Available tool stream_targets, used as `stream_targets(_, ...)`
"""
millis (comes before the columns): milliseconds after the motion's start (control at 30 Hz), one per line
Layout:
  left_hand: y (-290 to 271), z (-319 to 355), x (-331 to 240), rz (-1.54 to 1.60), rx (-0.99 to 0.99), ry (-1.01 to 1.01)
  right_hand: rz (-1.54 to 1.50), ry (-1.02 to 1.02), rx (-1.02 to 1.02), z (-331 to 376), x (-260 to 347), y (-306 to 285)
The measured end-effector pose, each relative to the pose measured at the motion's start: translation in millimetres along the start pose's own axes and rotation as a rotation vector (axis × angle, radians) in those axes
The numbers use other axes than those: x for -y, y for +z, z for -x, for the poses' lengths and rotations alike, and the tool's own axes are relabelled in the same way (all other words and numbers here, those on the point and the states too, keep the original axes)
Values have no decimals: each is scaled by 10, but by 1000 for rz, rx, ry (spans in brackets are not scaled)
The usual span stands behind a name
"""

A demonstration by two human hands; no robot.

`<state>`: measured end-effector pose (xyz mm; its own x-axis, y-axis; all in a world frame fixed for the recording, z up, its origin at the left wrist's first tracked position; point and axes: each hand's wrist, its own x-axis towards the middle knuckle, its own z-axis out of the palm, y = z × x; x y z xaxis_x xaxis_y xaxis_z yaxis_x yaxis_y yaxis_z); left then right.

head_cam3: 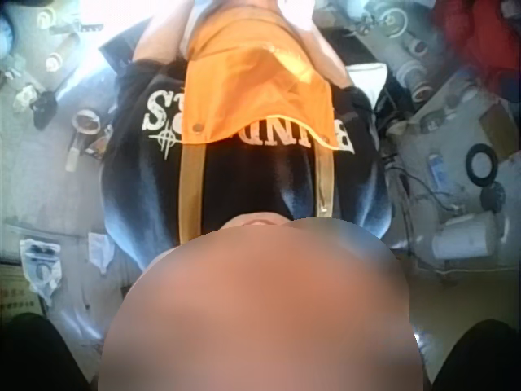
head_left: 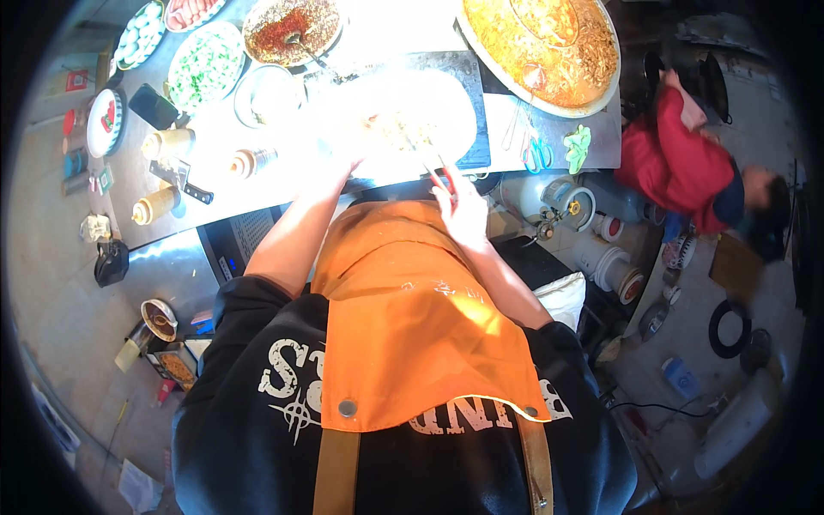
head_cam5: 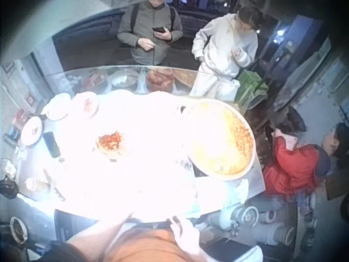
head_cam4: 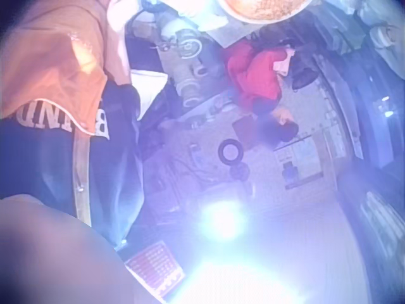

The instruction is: The person prepares a wrap by placing a flatbread on the counter, adding cooked noodles and sauce, then folding and rolling it into a cylindrical shape. The person repeats the process with a second wrap, using tongs to transfer noodles and a squeeze bottle to add sauce.

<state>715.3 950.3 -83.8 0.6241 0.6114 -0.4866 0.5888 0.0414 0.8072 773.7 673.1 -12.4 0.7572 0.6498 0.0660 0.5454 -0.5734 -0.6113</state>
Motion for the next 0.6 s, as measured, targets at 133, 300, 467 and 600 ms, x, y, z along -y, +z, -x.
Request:
stream_targets(133,-39,42,-198,-64,62,-5,-130,254,137,-285,-11,-152)
stream_targets(300,-21,-179,-371,-187,83,77,-71,101,182,-514,-115,-281)
stream_targets(467,88,-365,-497,-305,85,256,132,164,411,-1241,-126,-227)
stream_targets(600,37,-146,-462,-165,-73,142,39,-51,447,-1246,-240,-809)
